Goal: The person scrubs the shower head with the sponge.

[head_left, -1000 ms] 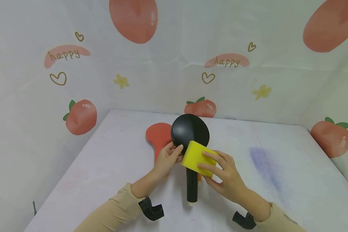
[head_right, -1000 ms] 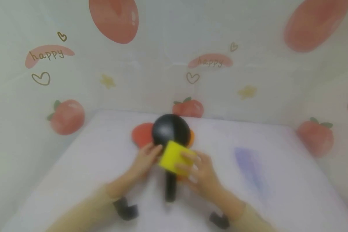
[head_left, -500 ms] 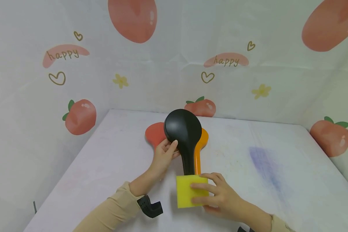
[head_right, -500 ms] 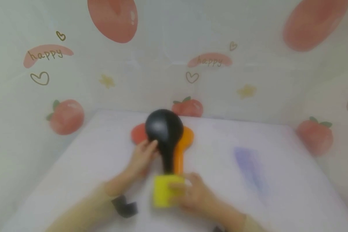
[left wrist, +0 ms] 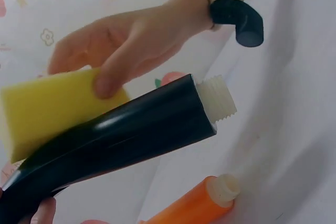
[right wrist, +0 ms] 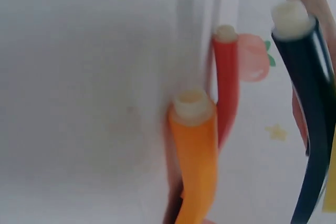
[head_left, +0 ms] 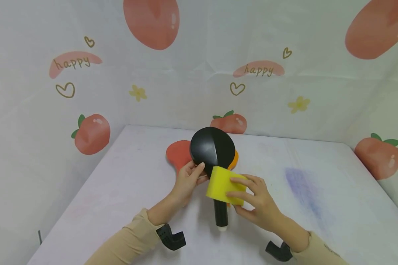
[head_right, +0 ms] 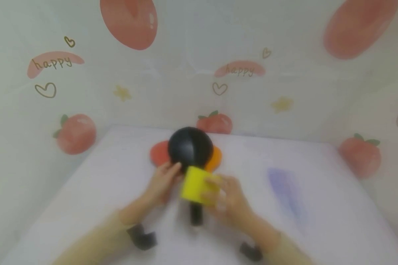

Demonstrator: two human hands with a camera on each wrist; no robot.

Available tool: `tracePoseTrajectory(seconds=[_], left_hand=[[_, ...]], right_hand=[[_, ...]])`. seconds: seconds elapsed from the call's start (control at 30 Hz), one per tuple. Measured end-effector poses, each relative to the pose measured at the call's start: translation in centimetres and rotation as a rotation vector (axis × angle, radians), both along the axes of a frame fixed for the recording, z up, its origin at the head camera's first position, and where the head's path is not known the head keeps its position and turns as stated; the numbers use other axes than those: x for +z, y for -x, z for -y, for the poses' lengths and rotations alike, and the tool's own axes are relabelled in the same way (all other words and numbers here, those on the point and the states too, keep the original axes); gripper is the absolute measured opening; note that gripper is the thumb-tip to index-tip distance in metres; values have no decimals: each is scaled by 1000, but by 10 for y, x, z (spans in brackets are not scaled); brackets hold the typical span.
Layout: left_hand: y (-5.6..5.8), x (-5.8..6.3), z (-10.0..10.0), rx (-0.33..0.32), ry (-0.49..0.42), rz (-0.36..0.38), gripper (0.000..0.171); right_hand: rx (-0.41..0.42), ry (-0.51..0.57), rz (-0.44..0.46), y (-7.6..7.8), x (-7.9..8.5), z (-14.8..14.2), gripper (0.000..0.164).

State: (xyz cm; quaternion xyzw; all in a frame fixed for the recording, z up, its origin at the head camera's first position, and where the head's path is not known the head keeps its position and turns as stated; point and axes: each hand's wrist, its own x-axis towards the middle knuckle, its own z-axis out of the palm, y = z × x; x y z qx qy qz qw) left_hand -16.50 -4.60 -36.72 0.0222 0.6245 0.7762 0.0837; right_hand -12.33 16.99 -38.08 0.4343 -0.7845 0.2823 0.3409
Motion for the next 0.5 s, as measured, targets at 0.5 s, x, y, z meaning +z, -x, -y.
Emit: tracePoseTrajectory(seconds=[0.5], left_hand=[[2,-5,3,-2,-109,-16,36]], right_hand=[[-26,39,238,-11,-9,-8,31]])
